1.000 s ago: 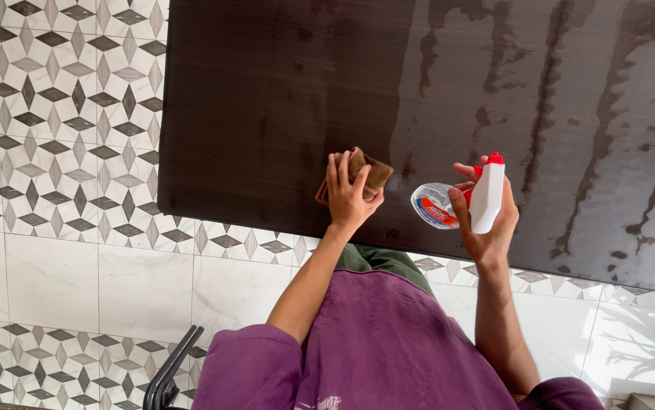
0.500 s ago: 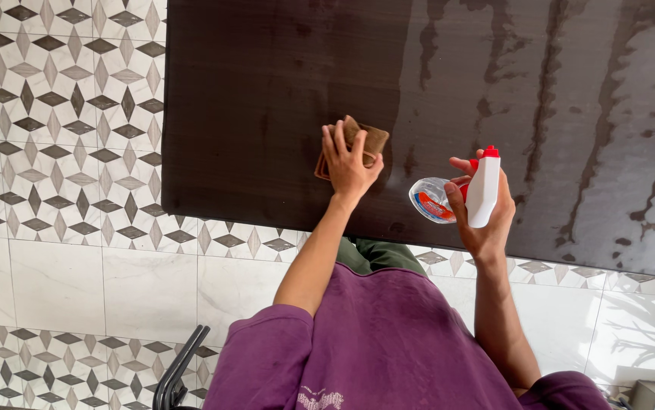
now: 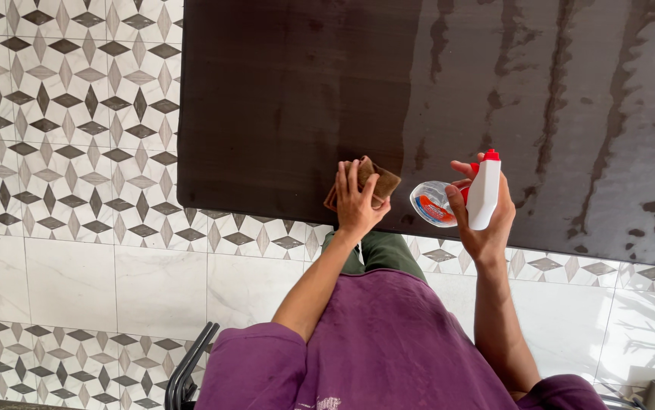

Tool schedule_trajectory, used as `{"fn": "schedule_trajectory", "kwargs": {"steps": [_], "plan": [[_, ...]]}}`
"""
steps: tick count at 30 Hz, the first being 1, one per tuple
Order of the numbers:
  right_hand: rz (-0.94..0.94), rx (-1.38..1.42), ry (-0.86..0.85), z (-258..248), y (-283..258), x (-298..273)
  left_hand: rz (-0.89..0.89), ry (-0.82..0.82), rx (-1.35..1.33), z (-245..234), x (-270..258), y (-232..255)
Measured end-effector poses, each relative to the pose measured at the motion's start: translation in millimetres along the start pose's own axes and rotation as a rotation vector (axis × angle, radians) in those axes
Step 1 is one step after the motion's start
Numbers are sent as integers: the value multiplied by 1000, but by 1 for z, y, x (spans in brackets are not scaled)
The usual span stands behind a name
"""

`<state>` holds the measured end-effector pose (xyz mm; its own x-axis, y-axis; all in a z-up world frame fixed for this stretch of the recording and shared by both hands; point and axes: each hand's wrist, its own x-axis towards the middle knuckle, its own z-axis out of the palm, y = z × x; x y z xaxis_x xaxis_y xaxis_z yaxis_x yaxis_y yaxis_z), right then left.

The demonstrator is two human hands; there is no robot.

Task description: The person cleans a dark tabletop using a spray bottle and a brown cloth. They repeatedly spray the surface and wipe it in sections, moving across the table to cover different areas.

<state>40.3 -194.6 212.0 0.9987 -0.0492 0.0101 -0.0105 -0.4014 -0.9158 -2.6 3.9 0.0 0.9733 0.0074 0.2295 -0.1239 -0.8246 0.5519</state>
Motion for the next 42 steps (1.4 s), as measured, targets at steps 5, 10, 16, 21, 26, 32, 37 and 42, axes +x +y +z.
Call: {"fn": "schedule_trajectory", "kwargs": {"steps": [5,10,16,21,26,32,37,42], "plan": [[-12,-1,12,-1,-2,-5,-60,57,45,-13,8,-23],[-34,-14,20,-6,-1,-14,-187,38,74,-4,38,-29],[-16,-8,26,-9,0,-25,-144,-45,95,10,43,-10],[-25,-6,26,-10,1,-33,-43,-104,-14,12,20,8],[-5,-22,23,-9,1,-39,39,-127,-29,2,-24,7],[-3,-9,19,-7,3,-44,28,-93,-11,-14,-47,-26],[-8,-4,23,-6,7,-46,-93,0,48,-16,-16,-45],[-16,-30,16,-4,8,-47,-154,-41,59,-4,23,-30]]}}
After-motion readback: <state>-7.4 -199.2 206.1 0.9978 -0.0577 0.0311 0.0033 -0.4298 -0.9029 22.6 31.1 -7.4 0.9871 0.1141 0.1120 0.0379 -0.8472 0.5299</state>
